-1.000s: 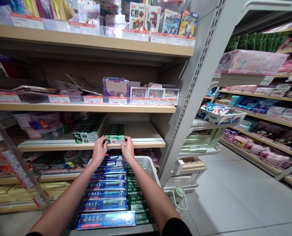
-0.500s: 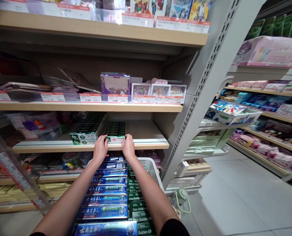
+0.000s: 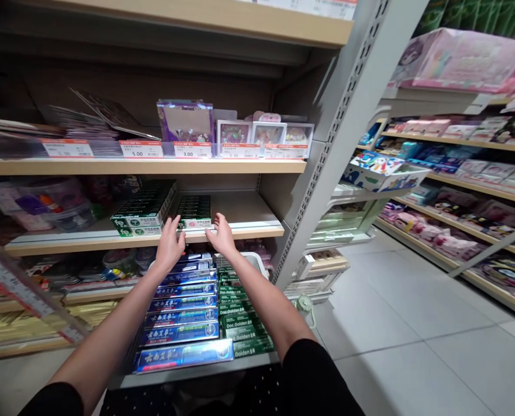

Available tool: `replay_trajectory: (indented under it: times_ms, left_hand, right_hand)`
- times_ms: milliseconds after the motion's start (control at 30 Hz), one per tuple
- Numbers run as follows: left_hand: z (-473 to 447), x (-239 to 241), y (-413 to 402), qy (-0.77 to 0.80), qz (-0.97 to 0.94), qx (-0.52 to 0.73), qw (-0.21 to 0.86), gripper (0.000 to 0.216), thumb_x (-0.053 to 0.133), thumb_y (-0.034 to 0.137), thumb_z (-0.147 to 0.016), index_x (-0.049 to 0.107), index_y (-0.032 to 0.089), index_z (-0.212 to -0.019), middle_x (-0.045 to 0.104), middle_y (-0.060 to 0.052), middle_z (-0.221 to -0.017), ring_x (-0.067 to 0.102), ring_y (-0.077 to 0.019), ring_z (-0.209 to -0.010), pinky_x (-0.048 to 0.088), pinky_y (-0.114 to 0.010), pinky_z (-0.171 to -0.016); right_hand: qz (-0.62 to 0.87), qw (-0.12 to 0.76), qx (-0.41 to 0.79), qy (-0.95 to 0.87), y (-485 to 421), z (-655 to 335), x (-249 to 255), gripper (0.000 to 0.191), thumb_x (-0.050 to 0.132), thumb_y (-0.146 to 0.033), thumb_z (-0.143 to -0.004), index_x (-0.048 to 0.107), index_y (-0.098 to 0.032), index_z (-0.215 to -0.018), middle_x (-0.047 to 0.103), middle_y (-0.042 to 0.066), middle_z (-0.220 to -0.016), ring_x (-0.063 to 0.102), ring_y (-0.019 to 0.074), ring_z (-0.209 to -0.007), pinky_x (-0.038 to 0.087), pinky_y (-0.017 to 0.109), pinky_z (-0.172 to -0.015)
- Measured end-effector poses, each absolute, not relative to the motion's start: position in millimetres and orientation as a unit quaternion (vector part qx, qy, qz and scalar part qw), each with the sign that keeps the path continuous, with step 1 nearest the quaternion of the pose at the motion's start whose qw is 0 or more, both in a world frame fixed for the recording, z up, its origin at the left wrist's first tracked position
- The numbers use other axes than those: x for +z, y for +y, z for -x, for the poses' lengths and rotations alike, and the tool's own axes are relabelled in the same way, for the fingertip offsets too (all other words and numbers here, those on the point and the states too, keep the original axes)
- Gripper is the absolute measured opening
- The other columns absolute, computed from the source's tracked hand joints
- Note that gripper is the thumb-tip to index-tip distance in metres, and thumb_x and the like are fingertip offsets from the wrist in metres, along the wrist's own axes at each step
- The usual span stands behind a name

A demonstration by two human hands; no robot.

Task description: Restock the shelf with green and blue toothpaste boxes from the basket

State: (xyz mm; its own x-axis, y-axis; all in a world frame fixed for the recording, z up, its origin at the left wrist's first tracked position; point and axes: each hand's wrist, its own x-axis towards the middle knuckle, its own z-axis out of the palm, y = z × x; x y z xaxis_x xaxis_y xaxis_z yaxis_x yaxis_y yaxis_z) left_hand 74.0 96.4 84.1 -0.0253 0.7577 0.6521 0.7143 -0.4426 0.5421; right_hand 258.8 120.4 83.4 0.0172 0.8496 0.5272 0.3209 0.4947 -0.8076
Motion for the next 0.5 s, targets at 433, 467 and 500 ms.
replay_trajectory:
  times_ms: [433,467,500]
  left_hand:
    - [-130.7,57.3,-20.2,0.297,-0.911,0.151,0.244,0.053,0.06,0.047,-0.083,0.055,0.023,-0.129,0.06,-0.009,-0.125,0.055,-0.0273,-0.116,0.043,-0.04,-0.099]
    - [-136.8,54.0,-22.5,0.281,-0.916,0.117,0.262,0.06,0.062,0.051,-0.08,0.052,0.024,-0.132,0.059,-0.009,-0.127,0.054,-0.0282,-0.117,0.043,-0.041,-0.099]
    - [-142.6,50.4,-24.0,0.264,-0.92,0.084,0.277,0.066,0.063,0.055,-0.078,0.05,0.024,-0.134,0.058,-0.009,-0.129,0.054,-0.0287,-0.118,0.042,-0.041,-0.1]
  right_hand:
    - [0.408,0.065,0.289,-0.863,-54.1,-394.7,72.9,0.1,0.082,-0.048,-0.058,0.037,-0.026,-0.145,0.044,0.011,-0.145,0.045,0.0338,-0.13,0.04,0.043,-0.105]
    - [0.411,0.021,0.287,-0.865,-60.2,-398.7,69.1,0.106,0.083,-0.048,-0.056,0.034,-0.024,-0.147,0.04,0.013,-0.148,0.042,0.0358,-0.132,0.039,0.044,-0.106]
    - [0.415,-0.011,0.276,-0.867,-65.1,-400.8,64.3,0.11,0.084,-0.047,-0.055,0.031,-0.023,-0.148,0.036,0.015,-0.15,0.039,0.0376,-0.134,0.037,0.046,-0.107]
